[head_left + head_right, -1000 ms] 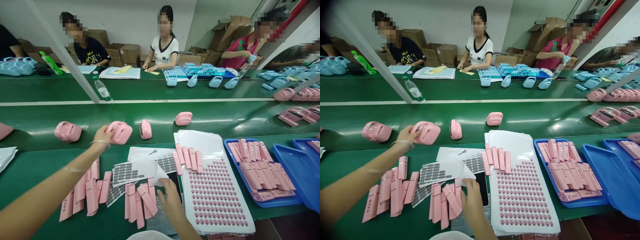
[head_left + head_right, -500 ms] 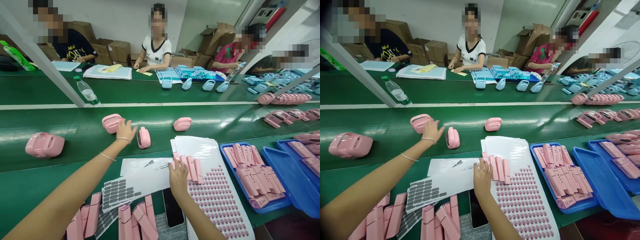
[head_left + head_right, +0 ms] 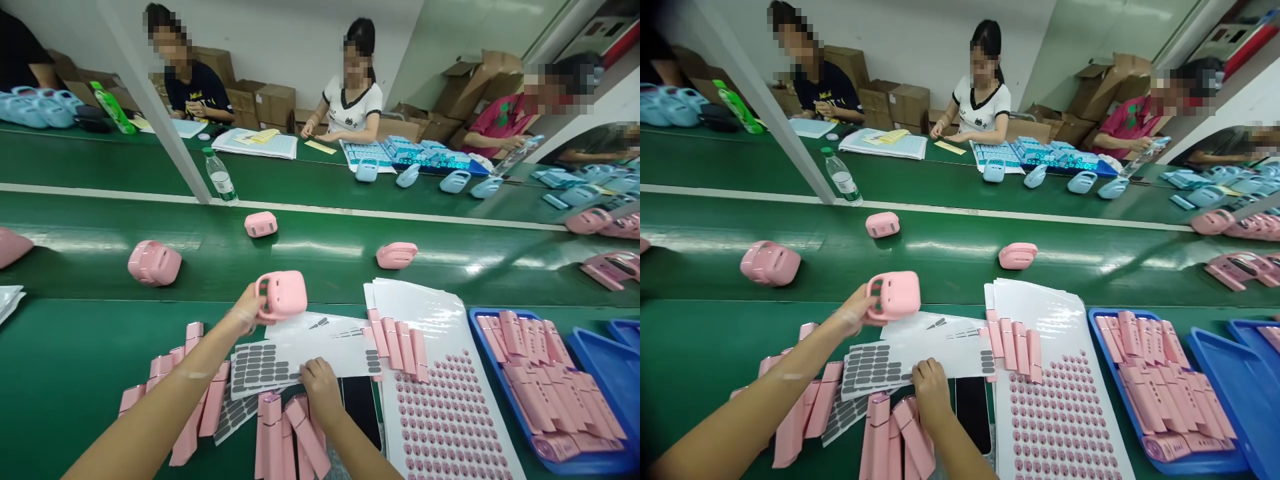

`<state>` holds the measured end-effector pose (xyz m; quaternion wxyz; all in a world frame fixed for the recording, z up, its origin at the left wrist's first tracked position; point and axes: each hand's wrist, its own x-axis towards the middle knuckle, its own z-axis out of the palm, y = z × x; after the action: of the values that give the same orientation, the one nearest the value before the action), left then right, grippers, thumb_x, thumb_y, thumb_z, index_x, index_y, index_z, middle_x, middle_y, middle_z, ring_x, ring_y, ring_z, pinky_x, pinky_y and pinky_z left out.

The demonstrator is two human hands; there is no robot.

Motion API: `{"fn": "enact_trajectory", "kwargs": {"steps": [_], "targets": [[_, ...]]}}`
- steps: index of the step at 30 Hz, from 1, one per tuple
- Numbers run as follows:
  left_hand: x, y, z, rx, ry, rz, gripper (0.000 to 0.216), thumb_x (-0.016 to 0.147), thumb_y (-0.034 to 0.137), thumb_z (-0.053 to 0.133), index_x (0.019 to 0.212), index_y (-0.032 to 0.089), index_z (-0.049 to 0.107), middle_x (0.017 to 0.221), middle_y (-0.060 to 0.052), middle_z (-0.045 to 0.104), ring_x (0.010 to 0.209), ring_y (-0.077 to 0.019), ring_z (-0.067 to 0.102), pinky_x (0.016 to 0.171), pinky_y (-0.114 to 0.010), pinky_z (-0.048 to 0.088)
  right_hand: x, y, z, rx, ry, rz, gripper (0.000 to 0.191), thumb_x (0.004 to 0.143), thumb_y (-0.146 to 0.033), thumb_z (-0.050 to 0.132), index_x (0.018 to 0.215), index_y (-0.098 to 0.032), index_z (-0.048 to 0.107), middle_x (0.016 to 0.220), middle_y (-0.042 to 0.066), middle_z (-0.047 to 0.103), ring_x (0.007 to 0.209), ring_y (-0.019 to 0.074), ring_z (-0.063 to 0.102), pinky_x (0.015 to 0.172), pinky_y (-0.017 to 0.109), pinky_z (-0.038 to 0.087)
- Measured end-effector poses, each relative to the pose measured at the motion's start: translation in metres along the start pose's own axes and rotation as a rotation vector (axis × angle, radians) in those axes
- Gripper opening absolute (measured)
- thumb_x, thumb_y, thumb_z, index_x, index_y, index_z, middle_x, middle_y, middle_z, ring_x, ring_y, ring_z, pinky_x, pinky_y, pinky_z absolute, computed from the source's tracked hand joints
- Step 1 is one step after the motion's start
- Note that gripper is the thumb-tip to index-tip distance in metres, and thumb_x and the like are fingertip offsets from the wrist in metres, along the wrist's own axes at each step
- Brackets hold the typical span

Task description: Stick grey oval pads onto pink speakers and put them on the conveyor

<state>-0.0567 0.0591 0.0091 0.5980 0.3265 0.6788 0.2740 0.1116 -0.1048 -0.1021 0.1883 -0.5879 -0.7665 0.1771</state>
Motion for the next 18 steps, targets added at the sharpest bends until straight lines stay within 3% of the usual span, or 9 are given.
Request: {"fn": "enact_trajectory", "kwargs": {"steps": [4, 8, 11, 16, 18], "targets": [[-0.071, -0.052, -0.059, -0.238, 0.066, -0.017, 0.055, 0.071, 0.012, 0.058, 0.123, 0.02, 0.043, 0.098, -0.012, 0.066, 0.068, -0.0285, 0.068, 0.061, -0.051, 0.057, -0.002, -0.007, 0.002, 0.077, 0.036, 0.079, 0.016, 0.089, -0.019, 0.057, 0.074, -0.014, 0.06, 0.079, -0.001, 0.062, 0.076, 0.014, 0.061, 0.068, 0.031, 0.052], [-0.124, -0.104, -0.097, -0.538, 0.208, -0.052, 0.084, 0.055, -0.001, 0.061, 0.129, 0.036, 0.044, 0.107, -0.007, 0.066, 0.07, -0.0295, 0.069, 0.058, -0.047, 0.058, 0.0, -0.011, -0.013, 0.22, 0.021, 0.152, 0.016, 0.089, -0.022, 0.057, 0.076, -0.015, 0.06, 0.081, 0.0, 0.063, 0.079, 0.0151, 0.062, 0.072, 0.033, 0.052], [-0.149, -0.134, -0.109, -0.678, 0.313, -0.076, 0.095, 0.051, -0.002, 0.066, 0.13, 0.045, 0.042, 0.118, -0.004, 0.063, 0.07, -0.031, 0.069, 0.052, -0.042, 0.058, 0.007, -0.01, -0.028, 0.347, -0.003, 0.19, 0.015, 0.089, -0.025, 0.058, 0.079, -0.014, 0.061, 0.086, 0.001, 0.065, 0.081, 0.0156, 0.063, 0.072, 0.034, 0.053], [-0.175, -0.161, -0.107, -0.856, 0.361, -0.085, 0.083, 0.06, 0.002, 0.067, 0.134, 0.031, 0.044, 0.079, -0.004, 0.073, 0.063, -0.0292, 0.069, 0.048, -0.037, 0.059, 0.024, -0.027, -0.023, 0.447, 0.05, 0.332, 0.021, 0.09, -0.029, 0.056, 0.105, -0.015, 0.058, 0.094, 0.003, 0.064, 0.085, 0.0185, 0.062, 0.075, 0.038, 0.052], [-0.179, -0.165, -0.104, -0.934, 0.346, -0.103, 0.076, 0.064, 0.005, 0.065, 0.133, 0.029, 0.044, 0.074, -0.002, 0.073, 0.062, -0.0282, 0.068, 0.044, -0.034, 0.057, 0.028, -0.037, -0.014, 0.47, 0.069, 0.393, 0.027, 0.089, -0.03, 0.057, 0.112, -0.016, 0.055, 0.094, 0.003, 0.063, 0.084, 0.0189, 0.062, 0.076, 0.04, 0.052]]}}
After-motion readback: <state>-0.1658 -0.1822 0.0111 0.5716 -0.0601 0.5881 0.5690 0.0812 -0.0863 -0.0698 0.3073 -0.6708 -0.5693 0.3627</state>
